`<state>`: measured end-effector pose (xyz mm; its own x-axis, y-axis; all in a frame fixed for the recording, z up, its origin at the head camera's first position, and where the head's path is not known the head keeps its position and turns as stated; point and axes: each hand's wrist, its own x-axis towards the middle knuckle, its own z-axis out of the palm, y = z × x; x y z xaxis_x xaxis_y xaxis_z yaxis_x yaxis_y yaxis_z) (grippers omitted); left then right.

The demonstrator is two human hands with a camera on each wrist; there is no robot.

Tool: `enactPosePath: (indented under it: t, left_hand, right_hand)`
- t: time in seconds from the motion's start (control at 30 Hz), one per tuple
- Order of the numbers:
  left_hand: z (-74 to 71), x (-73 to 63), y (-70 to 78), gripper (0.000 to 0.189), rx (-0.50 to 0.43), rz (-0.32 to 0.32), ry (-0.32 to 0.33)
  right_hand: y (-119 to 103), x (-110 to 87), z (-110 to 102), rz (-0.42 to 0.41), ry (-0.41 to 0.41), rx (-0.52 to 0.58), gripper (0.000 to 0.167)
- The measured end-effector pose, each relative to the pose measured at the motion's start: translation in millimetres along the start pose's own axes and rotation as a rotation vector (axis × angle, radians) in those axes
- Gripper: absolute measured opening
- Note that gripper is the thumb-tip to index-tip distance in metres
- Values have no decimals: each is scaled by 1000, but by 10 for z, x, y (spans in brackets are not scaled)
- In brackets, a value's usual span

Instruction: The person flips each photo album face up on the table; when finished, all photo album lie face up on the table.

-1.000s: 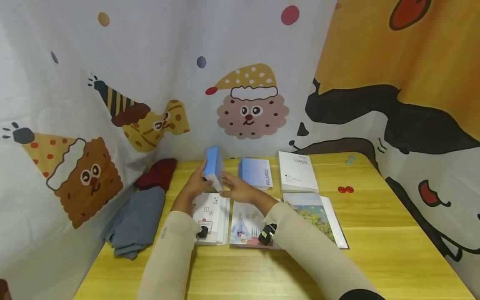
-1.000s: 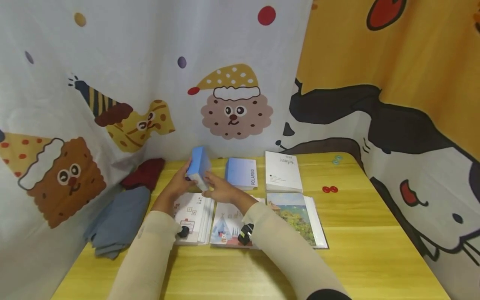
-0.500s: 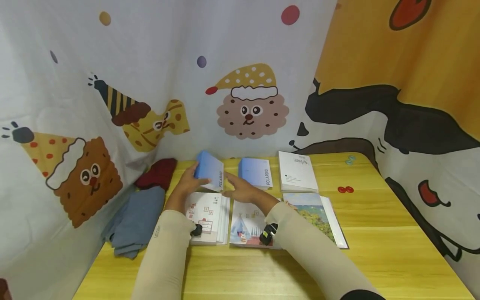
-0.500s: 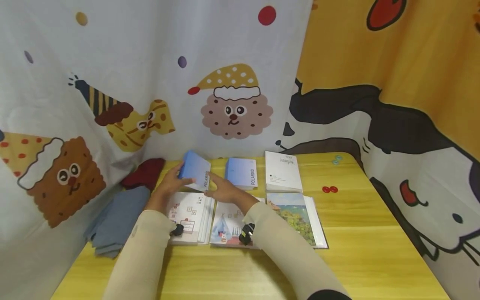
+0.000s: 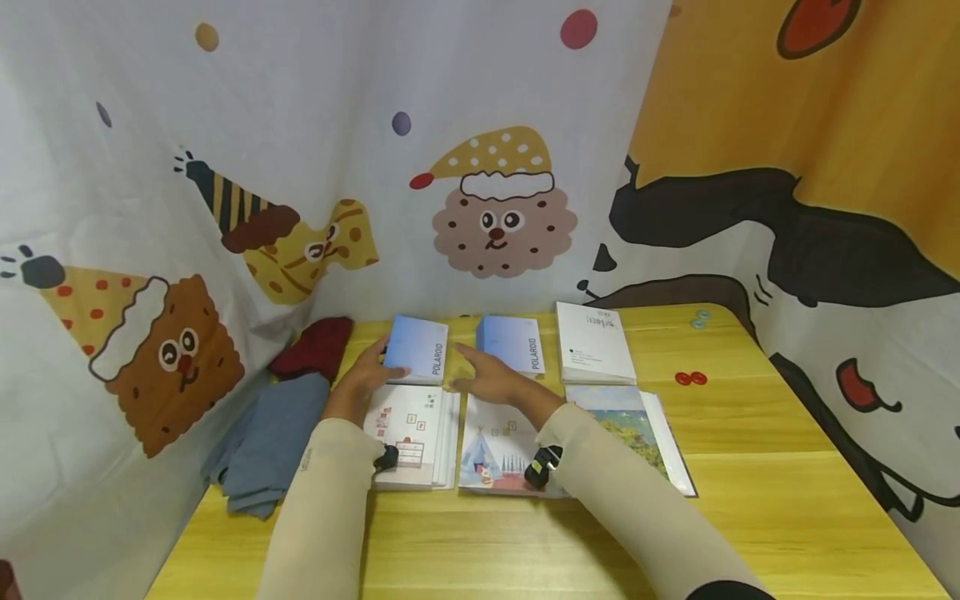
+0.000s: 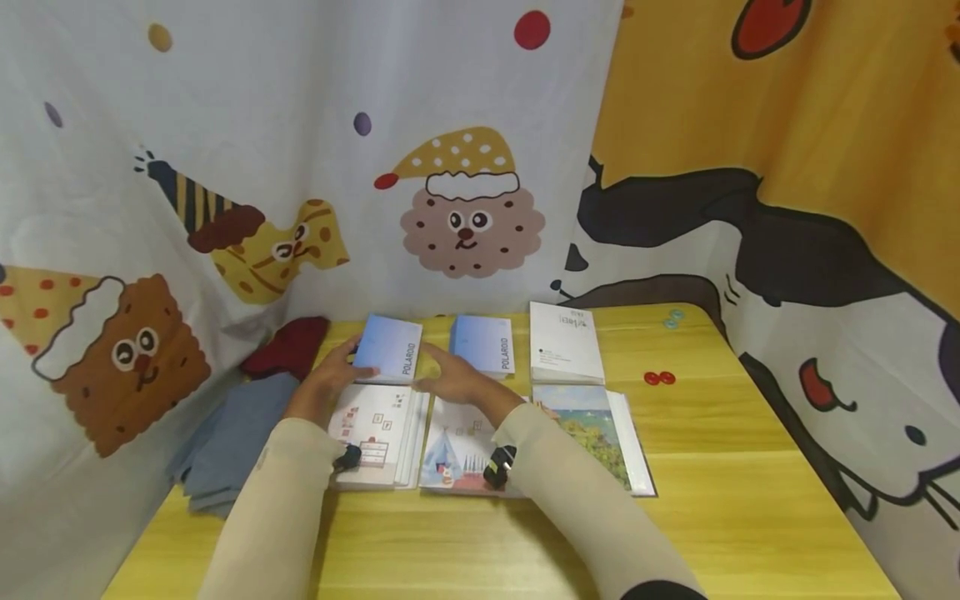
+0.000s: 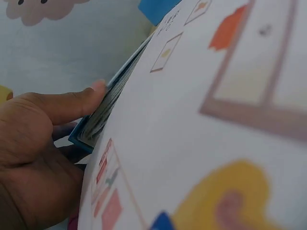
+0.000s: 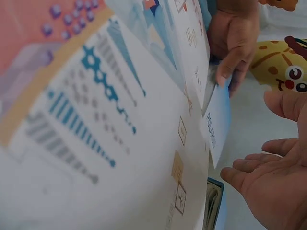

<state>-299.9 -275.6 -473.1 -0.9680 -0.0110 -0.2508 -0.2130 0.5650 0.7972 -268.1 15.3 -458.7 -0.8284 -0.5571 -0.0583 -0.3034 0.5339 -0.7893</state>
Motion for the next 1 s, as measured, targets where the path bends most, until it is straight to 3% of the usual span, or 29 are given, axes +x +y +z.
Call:
enactPosePath:
  t: [0.4, 0.6, 0.7, 0.83, 0.9, 1.0]
  left_hand:
    - [73, -2, 46, 99, 15, -53, -8]
    - [71, -47, 68, 102, 16, -27, -24]
    - [57, -151, 74, 102, 88, 60, -38]
    - [28, -374, 101, 100, 280, 218, -35]
    - [17, -513, 100, 102, 353, 238, -29]
    - [23, -731, 80, 107, 446, 189, -22]
  right_hand:
    - [129, -81, -158, -42, 26, 102, 83]
    - [209, -253, -269, -47, 62, 97, 82]
    - [243, -437, -349, -58, 90, 30, 82]
    - [265, -757, -492, -46, 133, -59, 81]
    - [271, -927, -556, -14, 152, -101, 82]
    - [326, -1158, -609, 56, 196, -201, 84]
